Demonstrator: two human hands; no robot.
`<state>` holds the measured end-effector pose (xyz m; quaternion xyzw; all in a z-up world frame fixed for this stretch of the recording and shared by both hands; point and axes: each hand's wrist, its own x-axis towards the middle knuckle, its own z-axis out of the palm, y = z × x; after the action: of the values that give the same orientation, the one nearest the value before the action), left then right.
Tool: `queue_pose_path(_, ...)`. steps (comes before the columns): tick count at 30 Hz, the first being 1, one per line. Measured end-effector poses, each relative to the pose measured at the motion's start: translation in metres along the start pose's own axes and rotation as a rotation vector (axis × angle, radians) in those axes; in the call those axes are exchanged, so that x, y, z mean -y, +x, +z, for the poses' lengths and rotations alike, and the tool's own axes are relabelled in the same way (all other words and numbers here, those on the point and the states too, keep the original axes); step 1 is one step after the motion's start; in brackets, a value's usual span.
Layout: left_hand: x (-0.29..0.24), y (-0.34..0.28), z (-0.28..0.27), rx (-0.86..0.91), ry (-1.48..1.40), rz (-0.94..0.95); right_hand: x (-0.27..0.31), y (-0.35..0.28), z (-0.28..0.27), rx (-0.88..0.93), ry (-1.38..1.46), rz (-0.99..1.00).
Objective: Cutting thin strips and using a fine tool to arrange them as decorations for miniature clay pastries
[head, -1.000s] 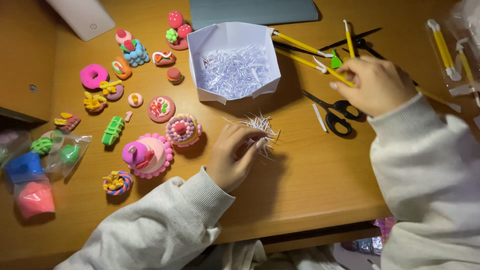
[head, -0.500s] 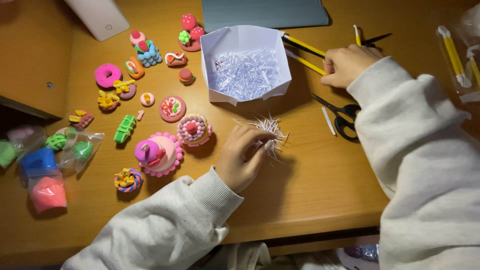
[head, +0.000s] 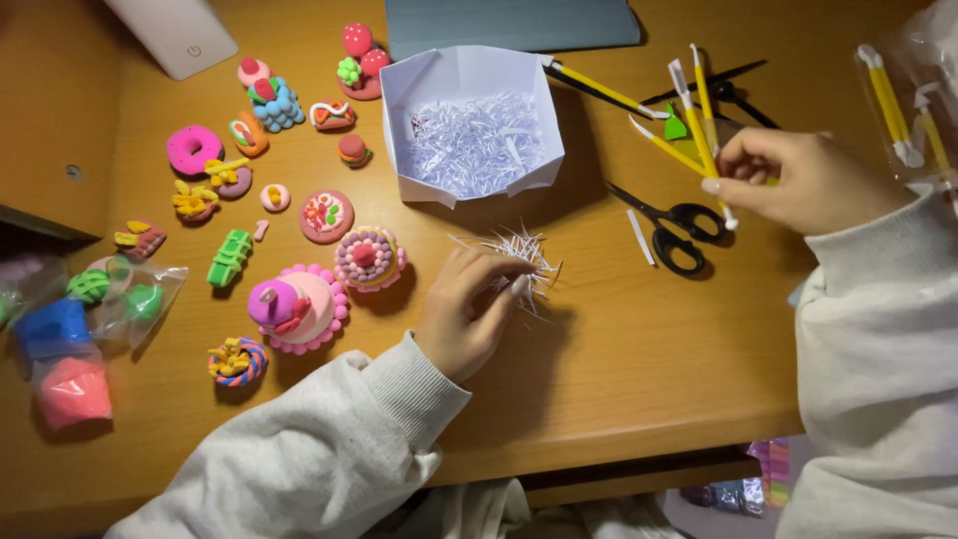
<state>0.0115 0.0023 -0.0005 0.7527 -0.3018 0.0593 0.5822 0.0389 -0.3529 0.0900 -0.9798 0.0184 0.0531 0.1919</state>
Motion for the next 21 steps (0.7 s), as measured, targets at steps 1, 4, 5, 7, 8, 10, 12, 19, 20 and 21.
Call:
queue_pose_path(1, -0.001, -0.001, 0.000, 0.005, -0.001, -0.001, -0.001, 0.003, 0.004, 0.000, 0.002, 0.005)
queue_pose_path(4, -0.002, 0.000, -0.001, 0.016, -0.005, -0.002, 0.000, 0.015, 0.014, 0.067, -0.126, 0.123)
queue_pose_path(5, -0.003, 0.001, -0.001, 0.012, 0.005, -0.005, 0.003, 0.018, 0.019, 0.126, -0.174, 0.167)
queue_pose_path(7, -0.004, 0.001, -0.002, 0.012, 0.015, -0.006, -0.003, 0.024, 0.024, 0.183, -0.219, 0.215)
queue_pose_path(8, -0.004, 0.001, -0.003, 0.015, 0.017, -0.013, -0.012, 0.027, 0.025, 0.154, -0.223, 0.192)
queue_pose_path(10, -0.004, 0.002, -0.003, 0.019, 0.017, -0.017, -0.034, 0.030, 0.015, 0.124, -0.227, 0.173)
queue_pose_path(12, -0.005, 0.002, -0.003, 0.028, 0.021, -0.020, -0.061, 0.031, -0.003, -0.107, -0.099, 0.120)
queue_pose_path(19, -0.003, 0.002, -0.002, 0.042, 0.026, -0.024, -0.105, 0.030, -0.040, -0.124, -0.175, 0.160)
queue_pose_path(20, -0.002, 0.002, -0.002, 0.040, 0.032, -0.031, -0.102, 0.029, -0.039, -0.030, -0.203, 0.222)
queue_pose_path(21, -0.002, 0.002, -0.002, 0.039, 0.038, -0.038, -0.099, 0.028, -0.039, 0.063, -0.229, 0.285)
